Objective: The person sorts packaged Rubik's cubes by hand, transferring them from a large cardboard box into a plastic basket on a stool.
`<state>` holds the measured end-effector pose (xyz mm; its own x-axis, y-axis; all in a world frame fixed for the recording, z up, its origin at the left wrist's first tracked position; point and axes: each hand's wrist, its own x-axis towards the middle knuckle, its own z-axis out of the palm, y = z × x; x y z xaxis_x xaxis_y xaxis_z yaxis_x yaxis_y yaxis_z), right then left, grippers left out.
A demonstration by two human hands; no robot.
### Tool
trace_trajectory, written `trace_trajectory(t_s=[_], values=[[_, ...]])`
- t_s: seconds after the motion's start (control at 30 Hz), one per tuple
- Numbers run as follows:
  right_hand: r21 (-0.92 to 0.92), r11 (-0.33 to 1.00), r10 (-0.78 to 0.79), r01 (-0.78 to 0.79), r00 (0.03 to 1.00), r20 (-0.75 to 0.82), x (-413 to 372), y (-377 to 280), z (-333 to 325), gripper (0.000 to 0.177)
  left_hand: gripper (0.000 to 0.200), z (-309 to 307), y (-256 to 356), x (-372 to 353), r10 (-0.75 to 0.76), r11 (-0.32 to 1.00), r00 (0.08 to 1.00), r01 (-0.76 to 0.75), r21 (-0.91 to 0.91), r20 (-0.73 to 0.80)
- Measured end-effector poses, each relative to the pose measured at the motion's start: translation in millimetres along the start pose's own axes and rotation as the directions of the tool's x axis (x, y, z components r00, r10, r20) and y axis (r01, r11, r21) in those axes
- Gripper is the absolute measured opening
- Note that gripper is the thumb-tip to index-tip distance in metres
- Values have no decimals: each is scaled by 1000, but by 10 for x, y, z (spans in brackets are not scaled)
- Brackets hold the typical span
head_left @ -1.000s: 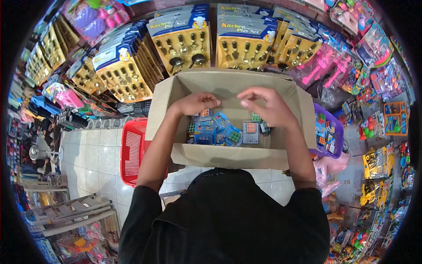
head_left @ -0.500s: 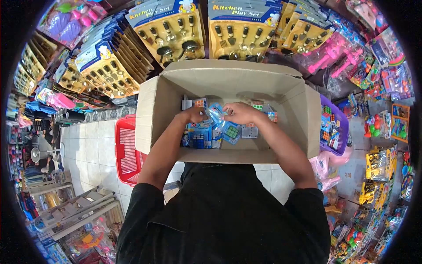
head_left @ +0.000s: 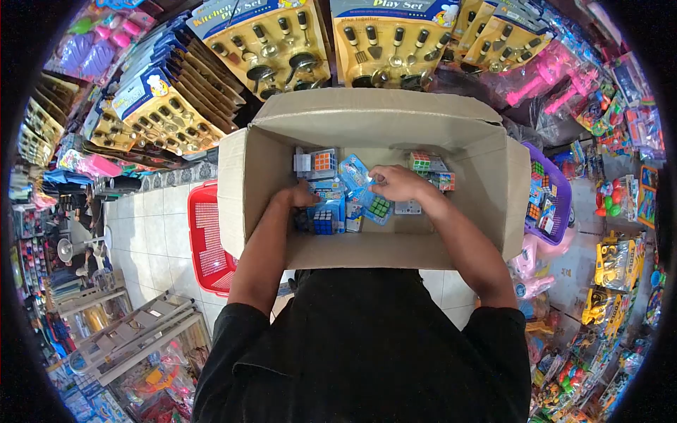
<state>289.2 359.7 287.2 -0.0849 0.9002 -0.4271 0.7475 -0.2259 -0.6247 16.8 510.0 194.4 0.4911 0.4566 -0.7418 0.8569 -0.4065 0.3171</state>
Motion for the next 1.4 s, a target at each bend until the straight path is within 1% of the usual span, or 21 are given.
trace_trajectory(t_s=[0.07, 0.1, 0.13, 0.2, 0.3, 0.4, 0.5, 0.6, 0.7, 0.77, 0.8, 0.9, 1.0, 1.1, 1.13, 1.2, 1.23, 1.3, 1.33, 1.37, 1.4], values=[[-6, 1000, 0, 0, 1000, 9, 19, 13, -7, 46, 84, 222, -199, 195, -12, 1000, 993, 13, 12, -119], [-10, 1000, -1, 1, 1000, 13, 27, 19, -6, 47, 81, 223, -173, 163, -17, 1000, 984, 21, 17, -178], [-9, 1000, -1, 1, 1000, 14, 37, 32, 5, 47, 83, 184, -148, 157, -69, 994, 996, 64, -85, -63], [-9, 1000, -3, 3, 1000, 14, 64, 59, 21, 48, 87, 0, 4, 85, -134, 946, 975, 179, -269, 177], [-1, 999, 34, -34, 996, 81, 64, 7, -52, 52, 57, -197, 328, -248, 82, 963, 991, -52, -266, 105], [-5, 1000, 31, -31, 995, 96, 86, 20, -75, 53, 37, -7, 207, 18, 166, 961, 967, -115, -253, 191], [3, 1000, 30, -31, 995, 99, 75, 0, -101, 54, 37, 115, 201, 132, 228, 973, 964, -219, -78, 136], [7, 1000, 18, -19, 995, 101, 76, -13, -113, 55, 38, 141, 255, 127, 294, 956, 954, -293, -29, 59], [9, 999, 36, -37, 993, 116, 63, -35, -130, 56, 38, 47, 377, 43, 222, 967, 967, -202, -154, 126], [10, 1000, 26, -27, 993, 112, 74, 2, -112, 56, 39, 349, 57, 470, 359, 907, 930, -326, -265, 83], [11, 1000, 19, -21, 994, 109, 90, 28, -98, 56, 39, 309, 91, 435, 422, 867, 905, -385, -315, 54], [-56, 998, -23, 24, 999, 22, 141, 154, -19, 58, 38, 123, 257, 267, 427, 837, 904, -382, -392, 30], [-182, 974, 131, -133, 991, -23, 58, 56, -124, 63, 38, -12, 312, 313, 456, 790, 887, -442, -425, -74], [-226, 949, 244, -220, 966, 85, 100, 97, -196, 80, 36, -119, 309, 436, 576, 650, 767, -640, -409, -283], [-212, 952, 246, -220, 964, 103, 112, 154, -178, 86, 35, -321, 494, 150, 514, 641, 836, -525, -560, -195], [-186, 957, 250, -222, 958, 139, 117, 189, -166, 99, 34, -505, 620, -32, 494, 628, 857, -469, -621, -148], [-144, 959, 266, -243, 947, 177, 88, 143, -202, 102, 34, -548, 658, -73, 485, 619, 866, -440, -650, -124], [-63, 956, 293, -286, 922, 255, 4, 25, -286, 110, 31, -579, 719, -91, 541, 515, 826, -473, -715, -157], [106, 972, 177, -211, 948, 266, -1, 38, -283, 111, 32, -586, 735, -87, 565, 478, 805, -499, -723, -182], [274, 953, 59, -131, 964, 258, -3, 71, -266, 112, 33, -587, 743, -90, 587, 440, 783, -523, -730, -206], [434, 900, -57, -51, 971, 231, 7, 101, -240, 114, 33, -601, 760, -121, 572, 428, 796, -494, -757, -196]])
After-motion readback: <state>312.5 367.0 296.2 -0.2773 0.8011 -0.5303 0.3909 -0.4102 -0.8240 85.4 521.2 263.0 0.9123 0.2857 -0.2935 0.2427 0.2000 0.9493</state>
